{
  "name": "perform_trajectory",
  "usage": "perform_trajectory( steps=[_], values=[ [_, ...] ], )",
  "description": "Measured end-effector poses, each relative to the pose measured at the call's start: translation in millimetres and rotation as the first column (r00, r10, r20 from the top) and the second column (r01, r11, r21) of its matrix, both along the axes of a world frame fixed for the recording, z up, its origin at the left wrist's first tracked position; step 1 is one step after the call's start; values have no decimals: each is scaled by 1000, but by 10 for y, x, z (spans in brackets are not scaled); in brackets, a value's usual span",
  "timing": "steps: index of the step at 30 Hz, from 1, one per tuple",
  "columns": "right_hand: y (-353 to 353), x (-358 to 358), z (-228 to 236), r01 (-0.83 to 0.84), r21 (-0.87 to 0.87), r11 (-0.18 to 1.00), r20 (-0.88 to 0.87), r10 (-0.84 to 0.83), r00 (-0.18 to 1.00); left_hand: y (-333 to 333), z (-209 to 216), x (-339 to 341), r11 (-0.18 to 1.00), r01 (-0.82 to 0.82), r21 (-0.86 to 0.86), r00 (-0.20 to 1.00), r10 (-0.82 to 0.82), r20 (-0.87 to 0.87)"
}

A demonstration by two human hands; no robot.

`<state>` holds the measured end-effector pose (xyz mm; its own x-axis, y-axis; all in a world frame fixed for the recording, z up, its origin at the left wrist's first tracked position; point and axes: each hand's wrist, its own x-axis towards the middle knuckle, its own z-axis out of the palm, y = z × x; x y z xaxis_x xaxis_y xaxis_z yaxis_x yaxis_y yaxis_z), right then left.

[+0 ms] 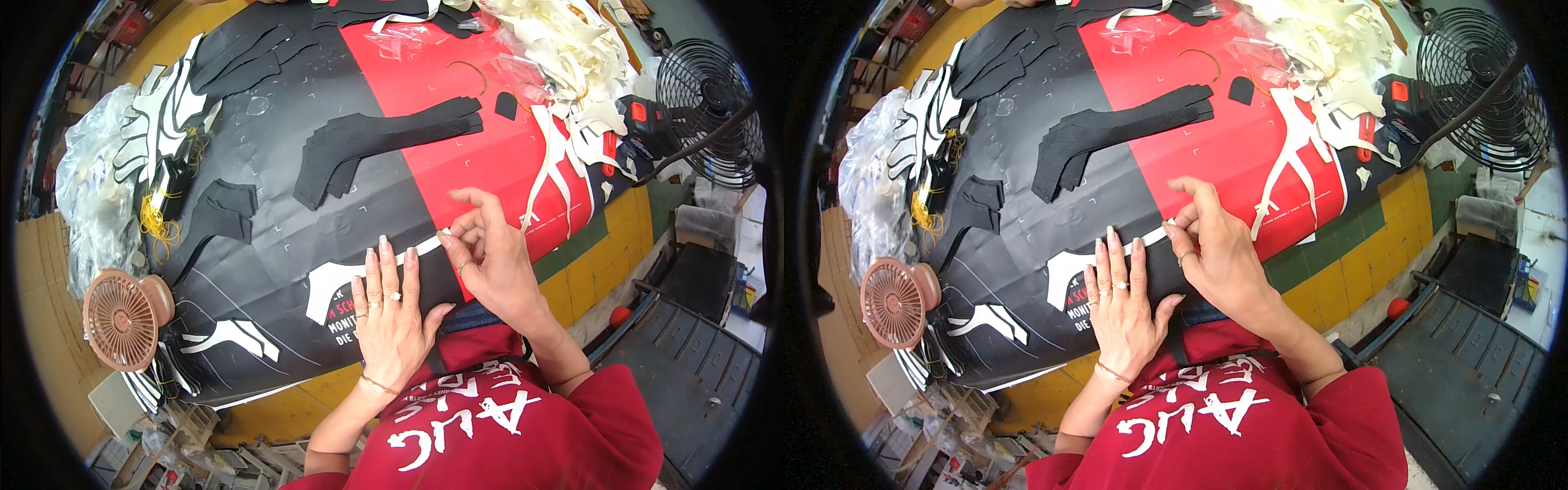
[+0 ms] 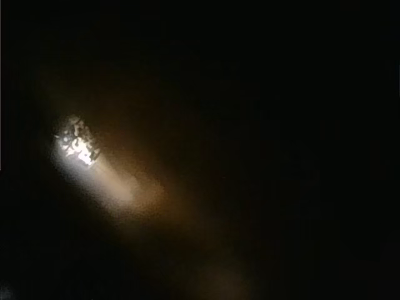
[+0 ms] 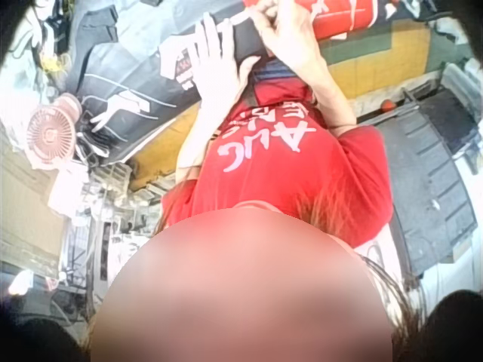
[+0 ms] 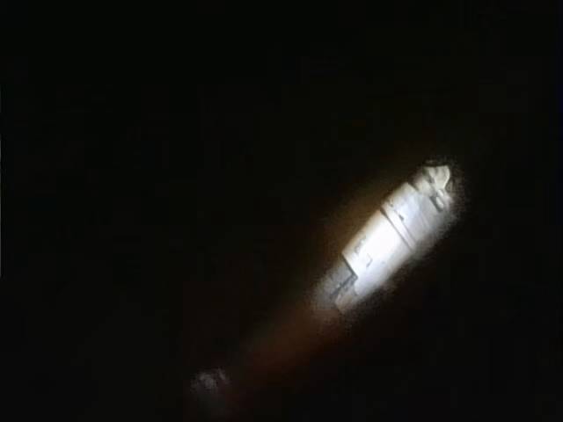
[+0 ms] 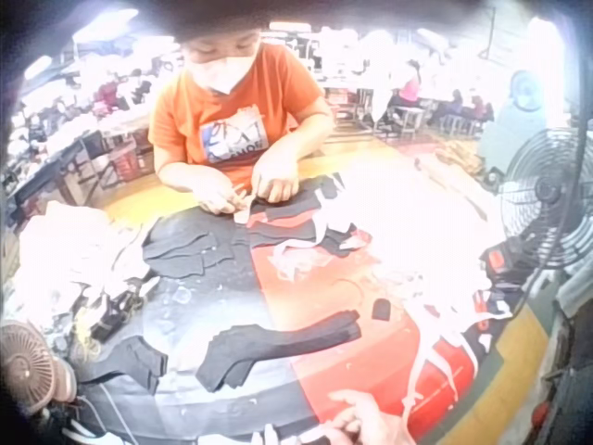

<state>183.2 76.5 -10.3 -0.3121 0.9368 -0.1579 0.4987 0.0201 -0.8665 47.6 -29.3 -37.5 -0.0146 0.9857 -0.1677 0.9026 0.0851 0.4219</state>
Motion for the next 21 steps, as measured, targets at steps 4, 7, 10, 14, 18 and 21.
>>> perform_trajectory(
  steps=[4, 7, 10, 14, 18, 21],
  values=[
    [-73, 14, -105, -14, 136, 991, -26, 17, 1000, 2, 11, 10, 1000, -2, -7, 1000, 2, -2],
    [-126, -3, -196, 6, 276, 961, -31, 3, 1000, 4, 17, 12, 1000, -3, -4, 1000, 3, 2],
    [-163, -26, -250, 51, 337, 940, -39, -41, 998, 5, 21, 13, 1000, -11, -9, 1000, 11, 6],
    [-175, -19, -255, 125, 239, 963, -137, -94, 986, 6, 24, 12, 1000, -3, 2, 1000, 3, 6],
    [-161, 9, -264, 173, 179, 969, -249, -126, 960, 6, 26, 23, 1000, -12, -6, 1000, 12, 5],
    [-200, -3, -300, 132, 341, 931, -266, -40, 963, 10, 29, 31, 1000, -12, -7, 1000, 12, 10]
  ],
)
